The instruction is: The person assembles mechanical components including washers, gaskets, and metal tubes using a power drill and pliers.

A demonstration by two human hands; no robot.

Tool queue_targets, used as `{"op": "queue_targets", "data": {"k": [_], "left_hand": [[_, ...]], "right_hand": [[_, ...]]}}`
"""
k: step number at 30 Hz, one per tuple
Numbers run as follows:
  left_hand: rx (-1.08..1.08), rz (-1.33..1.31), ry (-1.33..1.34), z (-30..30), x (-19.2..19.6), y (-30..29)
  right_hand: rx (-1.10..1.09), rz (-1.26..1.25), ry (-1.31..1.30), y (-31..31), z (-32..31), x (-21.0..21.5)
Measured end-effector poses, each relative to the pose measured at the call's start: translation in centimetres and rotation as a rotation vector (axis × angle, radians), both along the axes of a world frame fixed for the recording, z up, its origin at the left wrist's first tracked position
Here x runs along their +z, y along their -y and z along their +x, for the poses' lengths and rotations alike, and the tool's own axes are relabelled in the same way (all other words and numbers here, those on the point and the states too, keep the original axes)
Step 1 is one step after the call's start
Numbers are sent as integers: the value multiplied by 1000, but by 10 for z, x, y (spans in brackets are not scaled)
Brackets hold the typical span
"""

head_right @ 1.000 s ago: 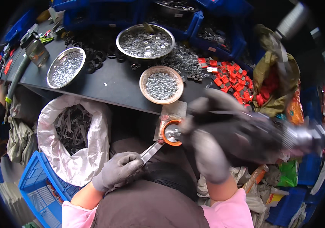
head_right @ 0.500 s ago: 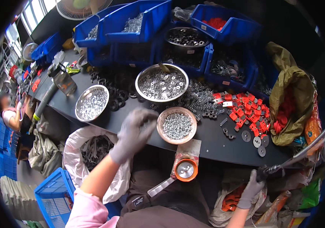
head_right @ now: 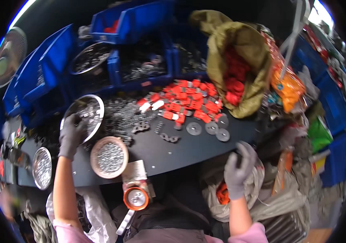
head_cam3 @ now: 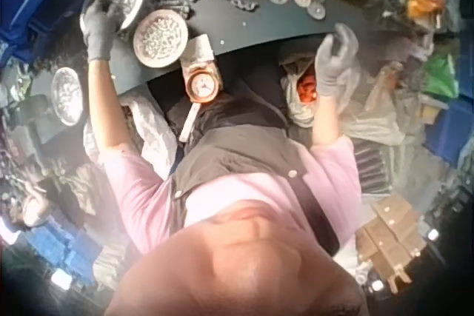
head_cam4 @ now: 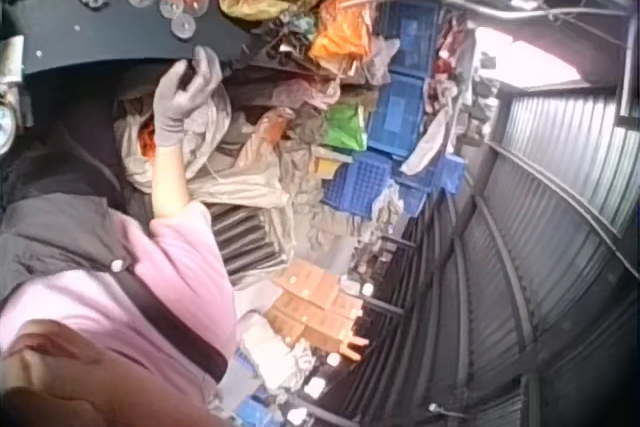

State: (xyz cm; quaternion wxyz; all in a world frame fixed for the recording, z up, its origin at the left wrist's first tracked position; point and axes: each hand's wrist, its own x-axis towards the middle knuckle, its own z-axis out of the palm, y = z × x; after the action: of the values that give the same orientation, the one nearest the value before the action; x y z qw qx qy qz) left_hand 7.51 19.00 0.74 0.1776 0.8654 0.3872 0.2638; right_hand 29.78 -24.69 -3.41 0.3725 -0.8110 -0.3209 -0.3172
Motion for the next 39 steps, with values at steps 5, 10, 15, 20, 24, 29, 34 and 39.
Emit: {"op": "queue_targets", "data": {"k": [5, 10, 15, 20, 24, 29, 34, 39], "left_hand": [[56, 154, -112, 1, -3, -3], [34, 248, 107, -7, -10, 2], [-76, 114, 210, -5, 0, 32], [-447, -976, -10, -30, 52, 137], [-651, -870, -356, -41, 59, 171], [-666, -936, -438, -37, 50, 167], [-650, -624, -382, -42, 56, 182], [-139, -16, -218, -87, 31, 100]], "right_hand": [[52, 37, -146, -35, 43, 5], [-90, -76, -24, -78, 140, 0], [-348, -481, -163, -77, 255, -43], [-33, -430, 38, -55, 235, -63], [97, -368, -171, -51, 215, -36], [-38, -81, -59, -56, 198, -46], [628, -153, -58, -83, 5, -13], [595, -607, 109, -86, -36, -26]]}}
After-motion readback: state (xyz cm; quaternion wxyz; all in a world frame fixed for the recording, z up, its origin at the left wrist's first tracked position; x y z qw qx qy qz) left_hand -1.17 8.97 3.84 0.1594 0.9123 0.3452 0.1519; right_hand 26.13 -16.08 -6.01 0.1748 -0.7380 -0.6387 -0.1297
